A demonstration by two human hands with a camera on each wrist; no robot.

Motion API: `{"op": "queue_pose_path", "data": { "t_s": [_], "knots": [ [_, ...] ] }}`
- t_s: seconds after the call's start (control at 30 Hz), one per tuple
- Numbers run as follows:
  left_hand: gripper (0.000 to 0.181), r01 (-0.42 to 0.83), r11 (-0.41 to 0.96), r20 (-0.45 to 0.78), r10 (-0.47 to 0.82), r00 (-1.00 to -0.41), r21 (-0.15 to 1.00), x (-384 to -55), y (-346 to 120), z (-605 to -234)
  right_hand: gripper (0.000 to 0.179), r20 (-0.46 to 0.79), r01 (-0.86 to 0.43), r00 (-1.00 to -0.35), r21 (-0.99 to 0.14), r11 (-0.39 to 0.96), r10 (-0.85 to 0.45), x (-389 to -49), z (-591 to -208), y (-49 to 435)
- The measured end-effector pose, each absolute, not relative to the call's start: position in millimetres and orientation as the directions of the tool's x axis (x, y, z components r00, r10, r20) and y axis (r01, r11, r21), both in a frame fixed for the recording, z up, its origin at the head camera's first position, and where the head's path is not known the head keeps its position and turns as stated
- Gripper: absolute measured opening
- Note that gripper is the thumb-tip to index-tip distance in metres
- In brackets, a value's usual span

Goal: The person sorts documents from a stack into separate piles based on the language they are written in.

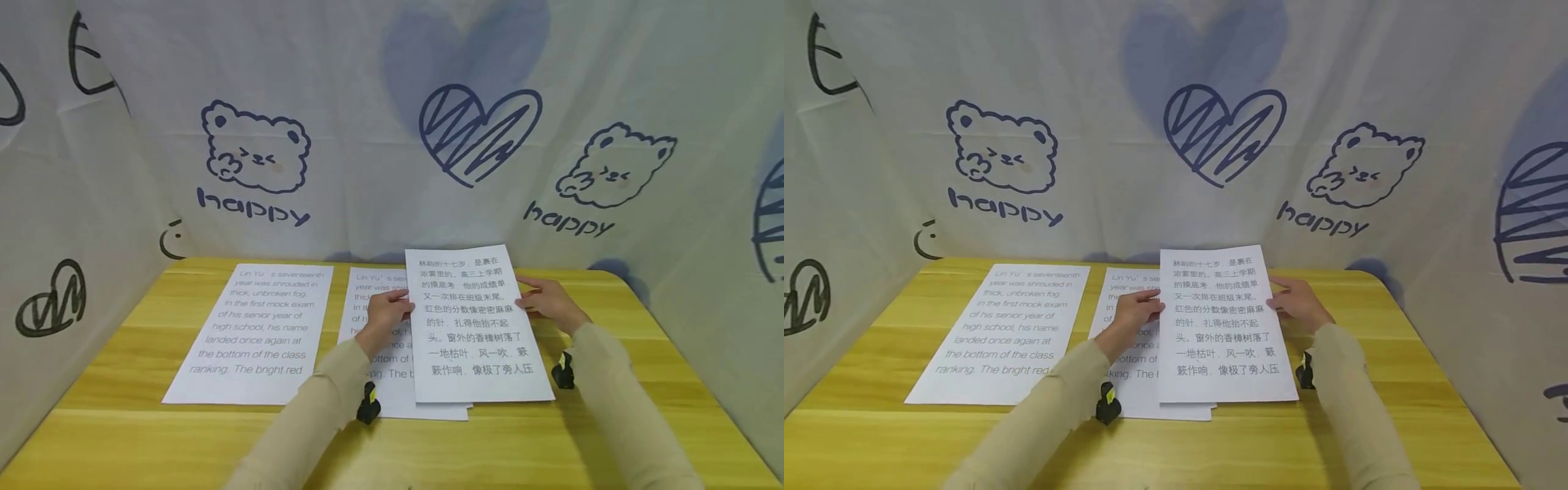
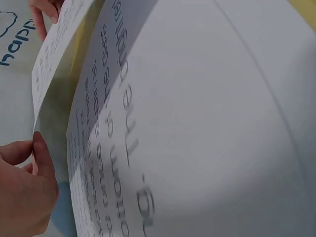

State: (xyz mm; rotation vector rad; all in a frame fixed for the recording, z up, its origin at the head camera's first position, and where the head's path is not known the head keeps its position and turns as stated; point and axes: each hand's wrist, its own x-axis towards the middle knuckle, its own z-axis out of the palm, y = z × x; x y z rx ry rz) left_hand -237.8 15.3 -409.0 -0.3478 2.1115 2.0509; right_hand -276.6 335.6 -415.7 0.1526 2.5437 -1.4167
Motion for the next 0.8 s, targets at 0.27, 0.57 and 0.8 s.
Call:
{"op": "queue_pose_path", "data": {
  "t_s": [0.27, 0.57, 0.8],
  "knots": [
    [0.039, -0.278, 0.011, -0.277, -0.065, -0.959, 0.961, -236, 51, -407, 0.063, -0.265, 0.257, -0.962, -0.816, 0.518, 0.06, -264, -398, 352],
    [0.036, -0.264, 0.031, -0.261, -0.082, -0.962, 0.964, -234, 83, -410, 0.057, -0.295, 0.304, -0.95, -0.791, 0.532, 0.103, -246, -383, 367],
    [0.039, -0.259, 0.069, -0.258, -0.028, -0.966, 0.963, -232, 103, -406, 0.059, -0.352, 0.392, -0.92, -0.795, 0.463, 0.173, -238, -392, 387]
  ]
}}
